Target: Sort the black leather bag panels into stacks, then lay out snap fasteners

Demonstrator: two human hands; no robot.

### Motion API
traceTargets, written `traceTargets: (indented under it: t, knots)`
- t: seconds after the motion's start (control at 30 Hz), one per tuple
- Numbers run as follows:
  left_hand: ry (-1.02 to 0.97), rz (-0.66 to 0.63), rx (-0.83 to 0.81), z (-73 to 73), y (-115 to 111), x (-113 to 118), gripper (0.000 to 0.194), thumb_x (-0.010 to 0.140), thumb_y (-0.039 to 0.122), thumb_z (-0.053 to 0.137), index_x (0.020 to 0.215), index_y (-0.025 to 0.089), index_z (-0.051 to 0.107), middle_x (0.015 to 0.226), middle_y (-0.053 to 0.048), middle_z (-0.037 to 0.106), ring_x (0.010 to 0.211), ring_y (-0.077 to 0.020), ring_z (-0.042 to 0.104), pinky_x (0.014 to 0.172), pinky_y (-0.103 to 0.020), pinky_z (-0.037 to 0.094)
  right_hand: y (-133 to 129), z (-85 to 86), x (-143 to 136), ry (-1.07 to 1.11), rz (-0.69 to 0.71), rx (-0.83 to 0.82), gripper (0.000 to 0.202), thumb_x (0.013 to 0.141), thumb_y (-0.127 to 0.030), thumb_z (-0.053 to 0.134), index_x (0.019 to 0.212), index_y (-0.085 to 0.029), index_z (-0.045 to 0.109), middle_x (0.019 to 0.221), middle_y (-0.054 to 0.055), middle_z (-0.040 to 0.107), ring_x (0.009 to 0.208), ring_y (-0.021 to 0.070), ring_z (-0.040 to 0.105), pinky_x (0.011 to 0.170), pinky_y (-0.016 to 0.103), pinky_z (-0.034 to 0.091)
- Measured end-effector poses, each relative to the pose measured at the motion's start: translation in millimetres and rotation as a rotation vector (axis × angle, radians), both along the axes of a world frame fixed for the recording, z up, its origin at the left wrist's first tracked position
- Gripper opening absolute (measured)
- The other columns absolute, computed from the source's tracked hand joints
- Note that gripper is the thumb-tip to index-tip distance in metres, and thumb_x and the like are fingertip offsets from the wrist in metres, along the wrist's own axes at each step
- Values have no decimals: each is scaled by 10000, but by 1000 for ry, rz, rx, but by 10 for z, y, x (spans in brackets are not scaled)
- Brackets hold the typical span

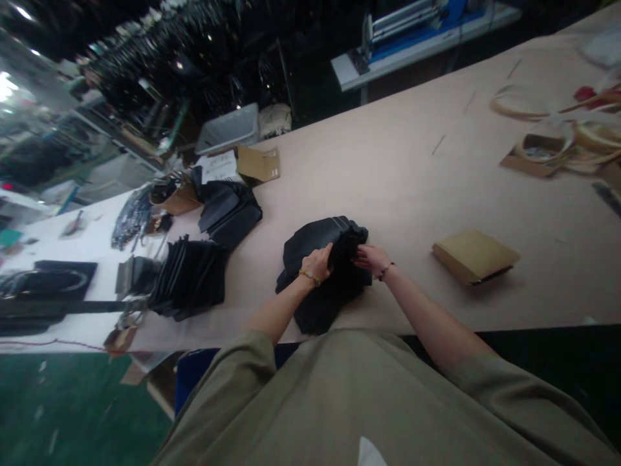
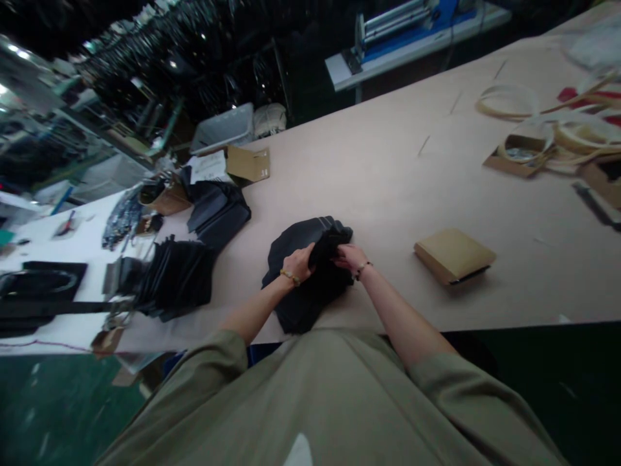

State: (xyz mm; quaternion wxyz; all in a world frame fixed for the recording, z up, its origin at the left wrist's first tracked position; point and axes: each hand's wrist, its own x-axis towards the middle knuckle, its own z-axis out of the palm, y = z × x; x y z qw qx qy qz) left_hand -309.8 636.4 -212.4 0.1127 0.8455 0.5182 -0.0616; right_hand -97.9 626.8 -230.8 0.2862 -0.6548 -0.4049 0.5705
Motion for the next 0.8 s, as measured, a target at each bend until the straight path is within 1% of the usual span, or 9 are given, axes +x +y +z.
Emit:
traceTargets:
  t: [0.1,0.2,0.27,0.33,0.43,0.53,0.6,0.73,0.8]
  knots:
    - [36,-8,33,361,468,-173,674,866,383,603,1489,221,404,1292,-91,623,1111,-258,609,894,-354,522,-69,-115,99,-28,-225,-42,221,940,-302,546,996,-121,659,981,98,701,756,110,658,568,181,515]
    - [135,16,124,921,1026,-539,624,857,394,650,1438,263,462,1177,-44,664,1050,-237,635,885,-327,512,-280,-319,265,-156,-307,-145,398,861,-261,638,1228,-113,589,1226,179,636,862,157,661,526,183,475]
    - [172,90,186,1291,1357,-842,666,848,388,676,1448,213,445,1169,-69,653,1050,-272,625,909,-405,502,-454,-428,331,-196,-263,-217,470,827,-257,675,1245,-68,578,1164,207,652,738,150,641,489,200,434]
    - [230,134,280,1564,1619,-1138,696,829,329,702,1458,226,423,1218,-54,626,1095,-286,600,959,-470,476,-597,-489,330,-181,-205,-275,374,843,-276,657,1149,-63,633,970,163,694,604,127,594,477,213,409]
    - [295,146,347,1674,1814,-1449,718,844,257,677,1489,207,367,1300,-82,576,1213,-343,519,975,-553,448,-675,-509,249,-139,-132,-315,211,866,-304,632,867,-98,676,670,65,634,507,109,521,468,213,374]
    - [340,128,281,1361,1654,-1437,670,798,205,704,1424,156,470,1309,-137,573,1214,-382,519,967,-588,445,-587,-474,174,-148,-130,-310,205,846,-281,652,717,-127,607,581,20,559,508,94,468,465,195,324]
    - [310,37,174,959,1332,-1222,593,771,272,750,1330,176,576,1348,-133,563,1224,-359,530,1024,-551,426,-461,-426,143,-123,-141,-303,183,844,-269,646,735,-135,586,612,18,573,542,91,483,478,183,319]
    - [-8,-296,-75,59,495,-580,753,806,546,699,1443,204,489,1497,-103,465,1357,-287,442,1125,-430,375,-157,-283,89,27,-162,-303,200,834,-332,669,865,-153,586,721,37,631,619,102,556,527,178,370]
    - [-102,-252,-135,-261,197,-340,461,948,454,539,1344,224,592,1443,-63,532,1330,-220,480,1130,-367,374,-40,-208,64,98,-178,-306,233,820,-348,691,883,-158,572,731,40,628,624,102,557,534,180,372]
